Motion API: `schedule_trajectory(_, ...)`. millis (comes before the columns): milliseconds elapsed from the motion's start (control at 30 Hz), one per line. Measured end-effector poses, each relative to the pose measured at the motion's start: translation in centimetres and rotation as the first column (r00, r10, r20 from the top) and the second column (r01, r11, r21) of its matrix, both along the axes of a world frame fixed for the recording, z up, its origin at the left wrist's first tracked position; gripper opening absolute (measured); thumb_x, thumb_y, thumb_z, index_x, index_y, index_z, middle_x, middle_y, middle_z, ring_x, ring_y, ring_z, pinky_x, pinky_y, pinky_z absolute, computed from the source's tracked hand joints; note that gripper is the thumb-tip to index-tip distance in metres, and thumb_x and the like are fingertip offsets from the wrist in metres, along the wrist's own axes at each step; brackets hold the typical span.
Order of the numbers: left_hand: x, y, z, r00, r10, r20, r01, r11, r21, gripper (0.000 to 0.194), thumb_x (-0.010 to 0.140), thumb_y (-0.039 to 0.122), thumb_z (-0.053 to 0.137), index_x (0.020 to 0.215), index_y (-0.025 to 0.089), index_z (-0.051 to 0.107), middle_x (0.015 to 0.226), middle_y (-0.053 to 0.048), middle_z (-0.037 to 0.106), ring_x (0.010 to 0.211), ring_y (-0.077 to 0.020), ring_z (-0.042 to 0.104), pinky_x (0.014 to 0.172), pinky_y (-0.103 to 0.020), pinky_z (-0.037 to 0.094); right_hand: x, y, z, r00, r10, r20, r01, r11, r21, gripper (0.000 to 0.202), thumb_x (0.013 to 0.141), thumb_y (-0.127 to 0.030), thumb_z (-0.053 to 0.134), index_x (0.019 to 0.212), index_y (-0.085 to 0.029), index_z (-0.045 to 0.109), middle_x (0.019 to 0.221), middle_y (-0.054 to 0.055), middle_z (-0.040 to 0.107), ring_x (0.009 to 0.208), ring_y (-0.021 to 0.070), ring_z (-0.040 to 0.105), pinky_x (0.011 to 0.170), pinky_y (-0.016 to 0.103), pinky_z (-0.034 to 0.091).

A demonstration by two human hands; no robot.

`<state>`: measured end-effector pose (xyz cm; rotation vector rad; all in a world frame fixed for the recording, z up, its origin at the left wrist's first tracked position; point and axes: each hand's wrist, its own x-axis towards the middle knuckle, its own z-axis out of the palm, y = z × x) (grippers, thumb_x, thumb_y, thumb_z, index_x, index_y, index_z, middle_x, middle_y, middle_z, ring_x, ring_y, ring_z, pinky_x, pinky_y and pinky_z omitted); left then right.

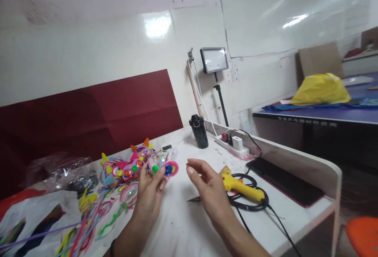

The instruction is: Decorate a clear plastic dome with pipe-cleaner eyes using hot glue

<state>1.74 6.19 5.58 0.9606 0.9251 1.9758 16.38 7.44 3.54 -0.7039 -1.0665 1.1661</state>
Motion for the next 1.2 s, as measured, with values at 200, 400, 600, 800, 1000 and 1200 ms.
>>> schedule_trajectory(200, 0.2, -0.3, 0.6, 0.999, -0.044, 0.018, 0.044, 0.999, -0.025, 0.052, 0.052, 0.023, 0.091, 0.093, 0.021, 0.058, 0.077, 0.006, 0.055, 0.054, -0.004, 0.045, 0.043, -0.016, 0.031, 9.2, 1.8, -2.4, 0.817, -0.26, 0.515, 0.165, 0.961, 0.224, 0.033, 0.075, -0.051, 0.063, 0.09, -0.024, 0.073, 0.097, 0.008, 0.073, 0.086, 0.0273, 0.065, 0.078, 0.04, 0.048)
schedule_trajectory(400, 0.4, -0.3, 0.7, 0.99, -0.138, 0.026, 0.14, 0.988, -0.067, 0.044, 0.051, 0.019, 0.092, 0.072, 0.018, 0.053, 0.073, 0.007, 0.055, 0.052, -0.0039, 0.042, 0.04, -0.015, 0.033, 13.7, 2.5, -4.4, 0.317, -0.283, 0.905, -0.043, 0.949, 0.312, 0.039, 0.077, -0.018, 0.054, 0.114, -0.02, 0.064, 0.124, 0.012, 0.064, 0.111, 0.0275, 0.06, 0.093, 0.04, 0.042)
schedule_trajectory(600, 0.7, -0.2, -0.2, 0.976, -0.21, 0.05, 0.215, 0.966, -0.147, 0.044, 0.054, 0.021, 0.091, 0.085, 0.018, 0.06, 0.071, 0.006, 0.053, 0.054, -0.0049, 0.043, 0.04, -0.015, 0.033, 12.7, 2.8, -4.7, -0.001, -0.262, 0.965, -0.058, 0.964, 0.261, 0.053, 0.076, -0.009, 0.051, 0.128, -0.019, 0.054, 0.137, 0.014, 0.055, 0.121, 0.0275, 0.054, 0.094, 0.039, 0.039)
schedule_trajectory(800, 0.7, -0.2, -1.0, 0.951, -0.295, 0.089, 0.307, 0.935, -0.177, 0.058, 0.055, 0.018, 0.09, 0.105, 0.021, 0.061, 0.079, 0.003, 0.056, 0.055, -0.0052, 0.044, 0.042, -0.016, 0.031, 11.6, 4.0, -5.0, -0.085, -0.252, 0.964, -0.075, 0.966, 0.246, 0.047, 0.075, -0.004, 0.05, 0.119, -0.016, 0.059, 0.111, 0.015, 0.066, 0.1, 0.0299, 0.061, 0.08, 0.037, 0.038)
schedule_trajectory(1000, 0.1, -0.3, -1.3, 0.91, -0.414, 0.026, 0.412, 0.897, -0.161, 0.067, 0.055, 0.022, 0.091, 0.112, 0.022, 0.056, 0.089, 0.0, 0.056, 0.06, -0.0062, 0.046, 0.044, -0.016, 0.03, 11.5, 4.7, -5.0, -0.122, -0.277, 0.953, -0.11, 0.958, 0.264, 0.032, 0.075, -0.002, 0.049, 0.101, -0.015, 0.064, 0.102, 0.015, 0.065, 0.091, 0.0282, 0.061, 0.074, 0.036, 0.04)
schedule_trajectory(1200, -0.6, -0.5, -1.1, 0.874, -0.462, -0.147, 0.454, 0.887, -0.086, 0.067, 0.058, 0.029, 0.09, 0.115, 0.023, 0.054, 0.092, 0.0, 0.053, 0.073, -0.0103, 0.049, 0.061, -0.021, 0.04, 13.4, 4.2, -5.1, 0.071, -0.451, 0.89, -0.083, 0.886, 0.456, 0.031, 0.078, -0.015, 0.051, 0.106, -0.016, 0.065, 0.095, 0.012, 0.067, 0.087, 0.029, 0.065, 0.075, 0.041, 0.051)
